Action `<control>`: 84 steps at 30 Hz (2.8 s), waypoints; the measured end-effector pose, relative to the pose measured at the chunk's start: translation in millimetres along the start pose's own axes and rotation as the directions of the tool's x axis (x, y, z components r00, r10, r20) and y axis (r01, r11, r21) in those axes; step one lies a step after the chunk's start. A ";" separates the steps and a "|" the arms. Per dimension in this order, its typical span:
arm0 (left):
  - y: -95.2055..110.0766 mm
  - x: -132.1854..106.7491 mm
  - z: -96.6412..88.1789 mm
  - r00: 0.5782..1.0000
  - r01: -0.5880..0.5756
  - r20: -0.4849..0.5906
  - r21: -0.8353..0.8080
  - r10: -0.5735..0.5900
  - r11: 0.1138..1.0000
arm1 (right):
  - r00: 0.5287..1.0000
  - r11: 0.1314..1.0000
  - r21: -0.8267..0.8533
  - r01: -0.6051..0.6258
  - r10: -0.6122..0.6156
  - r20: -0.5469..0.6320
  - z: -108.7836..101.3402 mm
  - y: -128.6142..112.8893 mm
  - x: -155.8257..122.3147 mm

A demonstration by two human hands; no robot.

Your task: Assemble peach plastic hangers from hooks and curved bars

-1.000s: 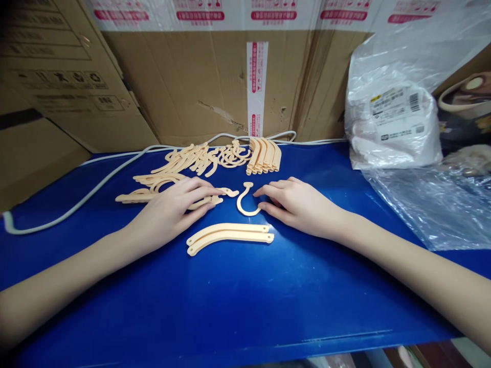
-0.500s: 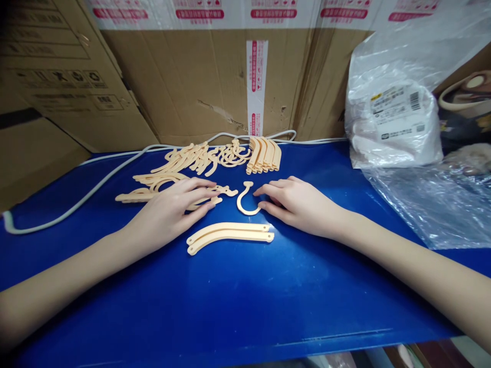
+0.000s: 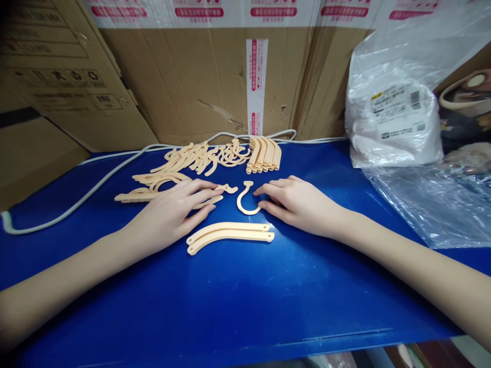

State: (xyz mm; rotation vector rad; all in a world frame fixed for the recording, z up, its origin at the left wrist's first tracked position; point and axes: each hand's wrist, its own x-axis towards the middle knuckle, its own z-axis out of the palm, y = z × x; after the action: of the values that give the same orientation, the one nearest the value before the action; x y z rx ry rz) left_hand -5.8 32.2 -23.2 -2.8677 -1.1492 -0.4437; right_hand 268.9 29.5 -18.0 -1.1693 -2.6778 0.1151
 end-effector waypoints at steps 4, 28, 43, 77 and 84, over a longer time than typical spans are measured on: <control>2.9 -1.4 -0.5 1.000 -0.006 0.008 0.065 0.006 0.998 | 1.000 1.000 -0.001 0.002 -0.002 -0.002 0.3 0.1 0.3; 2.5 -3.0 1.9 0.997 0.083 -0.002 0.022 -0.083 0.996 | 1.000 1.000 0.003 0.003 -0.003 -0.014 1.1 0.5 0.1; -0.7 -0.4 4.6 0.998 0.058 0.038 0.039 -0.059 0.998 | 1.000 1.000 -0.008 0.004 -0.004 -0.008 1.4 0.6 0.1; -0.4 -0.4 -14.5 0.960 -0.253 -0.136 -0.054 0.244 0.966 | 1.000 1.000 -0.006 0.013 -0.013 -0.026 3.5 0.6 -0.8; 13.9 -4.1 -13.2 0.892 -0.428 -0.050 0.228 0.449 0.875 | 0.973 0.987 -0.154 0.037 -0.071 -0.219 0.7 -3.2 4.0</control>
State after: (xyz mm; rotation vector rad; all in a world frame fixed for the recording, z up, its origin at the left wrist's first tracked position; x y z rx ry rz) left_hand -2.5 17.7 -10.4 -2.7551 -0.4638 -0.4073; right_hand 263.8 30.2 -17.5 -1.0766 -2.5501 -0.2172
